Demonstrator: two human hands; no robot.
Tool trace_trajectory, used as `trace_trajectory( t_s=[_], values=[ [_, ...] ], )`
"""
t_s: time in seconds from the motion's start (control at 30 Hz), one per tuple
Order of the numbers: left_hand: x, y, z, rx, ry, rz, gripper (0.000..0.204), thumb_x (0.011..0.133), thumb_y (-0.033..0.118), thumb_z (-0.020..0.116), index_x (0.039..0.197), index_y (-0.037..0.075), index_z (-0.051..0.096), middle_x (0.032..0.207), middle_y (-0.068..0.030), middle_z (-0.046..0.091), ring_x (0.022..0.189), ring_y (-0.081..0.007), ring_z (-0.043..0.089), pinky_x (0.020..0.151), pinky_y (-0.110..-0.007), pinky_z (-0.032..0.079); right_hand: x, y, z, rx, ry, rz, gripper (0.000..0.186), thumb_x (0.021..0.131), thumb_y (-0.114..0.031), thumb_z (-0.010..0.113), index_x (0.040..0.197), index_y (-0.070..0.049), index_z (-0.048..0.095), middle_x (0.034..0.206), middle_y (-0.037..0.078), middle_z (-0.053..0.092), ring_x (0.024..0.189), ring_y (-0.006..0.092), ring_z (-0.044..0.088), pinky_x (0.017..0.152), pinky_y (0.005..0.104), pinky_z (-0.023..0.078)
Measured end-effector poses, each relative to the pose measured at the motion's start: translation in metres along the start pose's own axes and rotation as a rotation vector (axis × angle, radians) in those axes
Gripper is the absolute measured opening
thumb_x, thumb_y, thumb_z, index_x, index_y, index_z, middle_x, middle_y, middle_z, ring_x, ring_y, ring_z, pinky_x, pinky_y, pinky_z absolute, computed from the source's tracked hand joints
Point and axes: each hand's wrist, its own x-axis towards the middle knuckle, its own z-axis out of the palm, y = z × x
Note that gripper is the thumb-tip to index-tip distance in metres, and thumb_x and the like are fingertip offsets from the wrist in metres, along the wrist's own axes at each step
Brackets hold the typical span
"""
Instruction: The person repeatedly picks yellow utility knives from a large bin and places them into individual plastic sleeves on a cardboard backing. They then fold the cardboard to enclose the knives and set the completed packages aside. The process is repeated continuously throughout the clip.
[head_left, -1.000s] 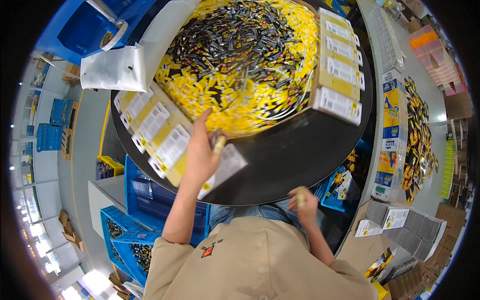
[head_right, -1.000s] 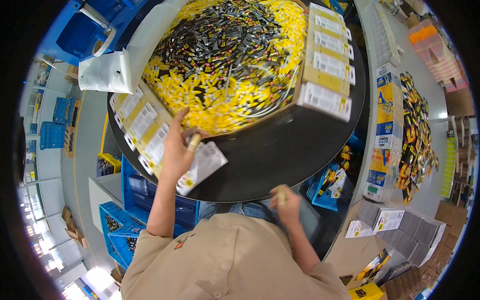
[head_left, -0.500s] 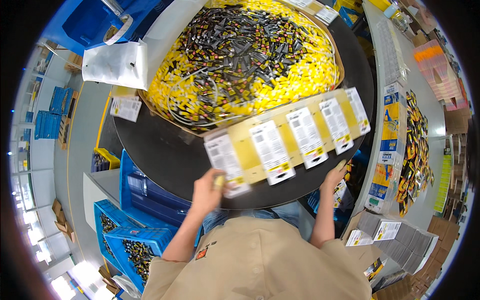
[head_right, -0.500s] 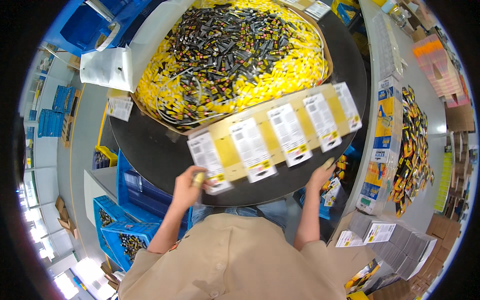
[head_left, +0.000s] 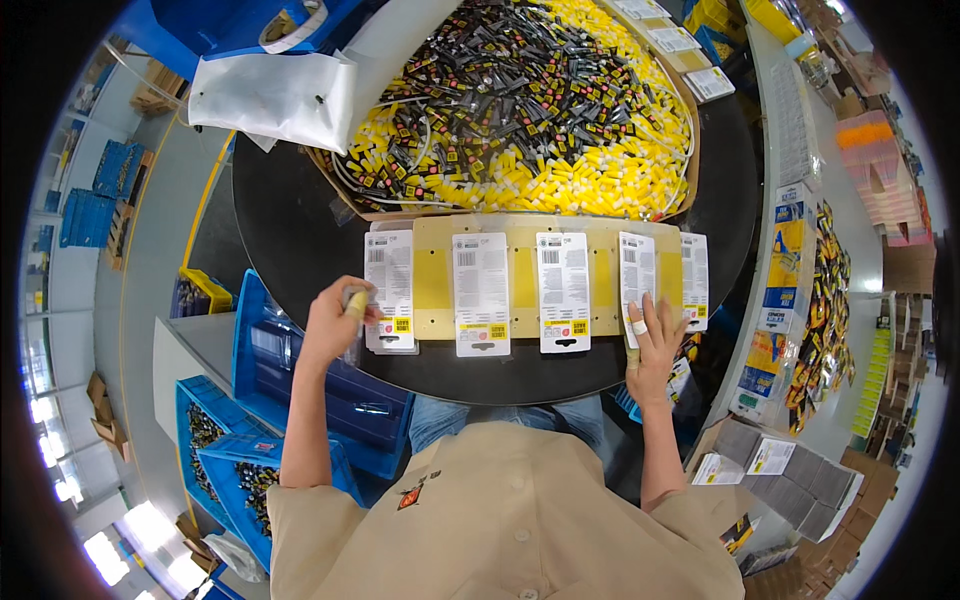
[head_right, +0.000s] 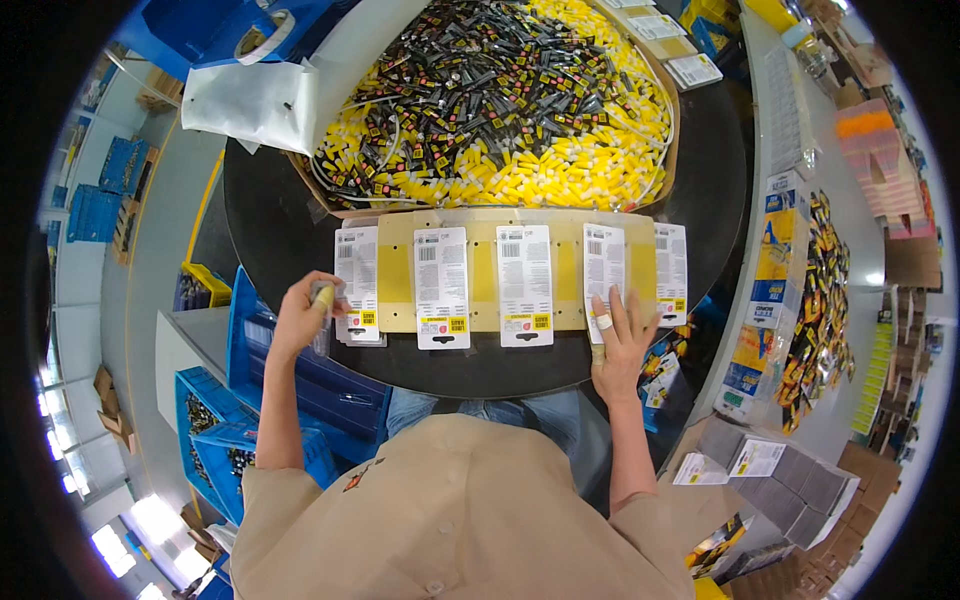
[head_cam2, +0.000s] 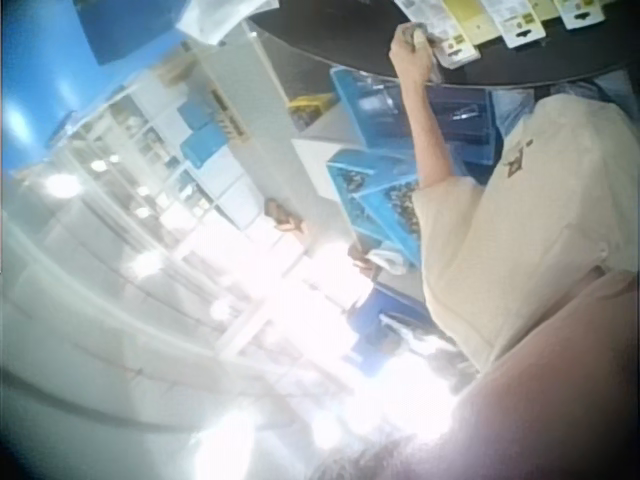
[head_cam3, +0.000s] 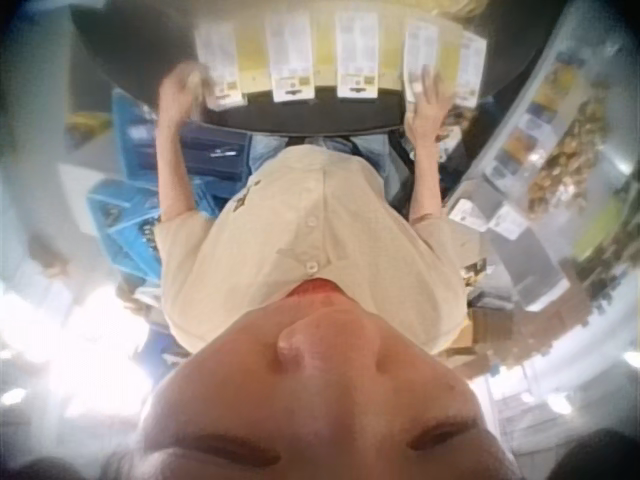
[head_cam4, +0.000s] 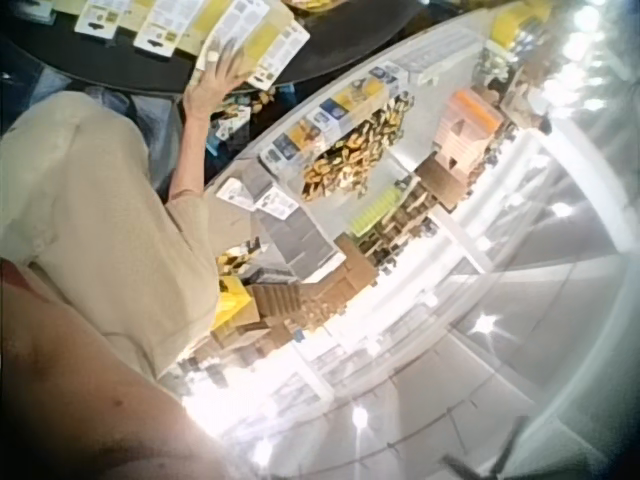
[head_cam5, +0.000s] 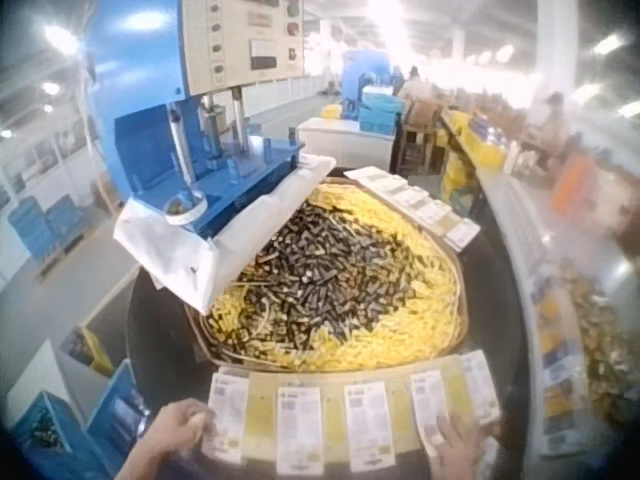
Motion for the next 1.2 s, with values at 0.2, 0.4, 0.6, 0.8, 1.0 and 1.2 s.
trace_trajectory(
  t_s=[0.2, 0.4, 0.6, 0.8, 1.0, 1.2],
  values=[
    [-0.005, 0.035, 0.0, 0.111, 0.224, 0.253, 0.028, 0.092, 0.002, 0.053, 0.118, 0.005, 0.062, 0.088, -0.012, 0.07, 0.083, -0.0161, 0.07, 0.075, -0.027, 0.052, 0.02, -0.071, 0.012, 0.257, 0.005, -0.304, 0.045, 0.082, -0.009, 0.064, 0.127, -0.017, 0.064, 0.139, 0.008, 0.055, 0.135, 0.0318, 0.045, 0.117, 0.0577, 0.011],
    [-0.011, 0.126, 0.058, -0.089, 0.119, 0.43, 0.038, 0.092, 0.003, 0.057, 0.128, 0.01, 0.056, 0.083, -0.0113, 0.066, 0.071, -0.0102, 0.059, 0.066, -0.027, 0.049, 0.057, -0.132, 0.045, 0.394, 0.086, -0.751, 0.018, 0.086, -0.018, 0.06, 0.102, -0.015, 0.067, 0.129, 0.004, 0.059, 0.121, 0.0244, 0.054, 0.103, 0.0463, 0.039],
    [-0.006, 0.169, 0.15, -0.058, -0.347, 0.518, 0.038, 0.093, 0.008, 0.057, 0.13, 0.007, 0.051, 0.097, -0.0145, 0.066, 0.091, -0.0236, 0.064, 0.081, -0.033, 0.05, 0.116, 0.008, 0.025, 0.413, 0.35, 0.337, 0.021, 0.089, -0.014, 0.064, 0.097, 0.005, 0.061, 0.09, 0.021, 0.066, 0.079, 0.037, 0.063, 0.067, 0.0433, 0.049],
    [0.042, 0.157, 0.261, -0.015, -0.363, 0.664, 0.062, 0.082, 0.006, 0.068, 0.135, 0.006, 0.037, 0.096, -0.0218, 0.065, 0.092, -0.0417, 0.064, 0.083, -0.048, 0.05, 0.162, 0.208, -0.032, 1.087, 1.605, 0.599, 0.051, 0.099, -0.036, 0.055, 0.123, 0.009, 0.051, 0.106, 0.021, 0.064, 0.088, 0.0287, 0.066, 0.076, 0.0336, 0.059],
    [0.064, 0.152, 0.301, 0.227, -0.435, 0.455, 0.056, 0.078, 0.01, 0.074, 0.123, 0.003, 0.04, 0.087, -0.0258, 0.064, 0.086, -0.0459, 0.063, 0.075, -0.052, 0.049, 0.278, 0.197, 0.037, 0.79, 0.736, 0.416, 0.022, 0.092, -0.008, 0.057, 0.111, -0.006, 0.068, 0.104, 0.011, 0.068, 0.09, 0.0239, 0.068, 0.077, 0.0324, 0.056],
    [0.06, 0.159, 0.308, 0.44, -0.248, 0.392, 0.063, 0.074, 0.025, 0.081, 0.116, 0.001, 0.04, 0.07, -0.0239, 0.063, 0.073, -0.0458, 0.064, 0.064, -0.051, 0.05, 0.369, 0.142, 0.08, 0.043, 0.228, 0.115, 0.023, 0.084, -0.017, 0.07, 0.103, -0.004, 0.067, 0.102, 0.019, 0.067, 0.094, 0.0353, 0.064, 0.082, 0.0419, 0.051]
  ],
)
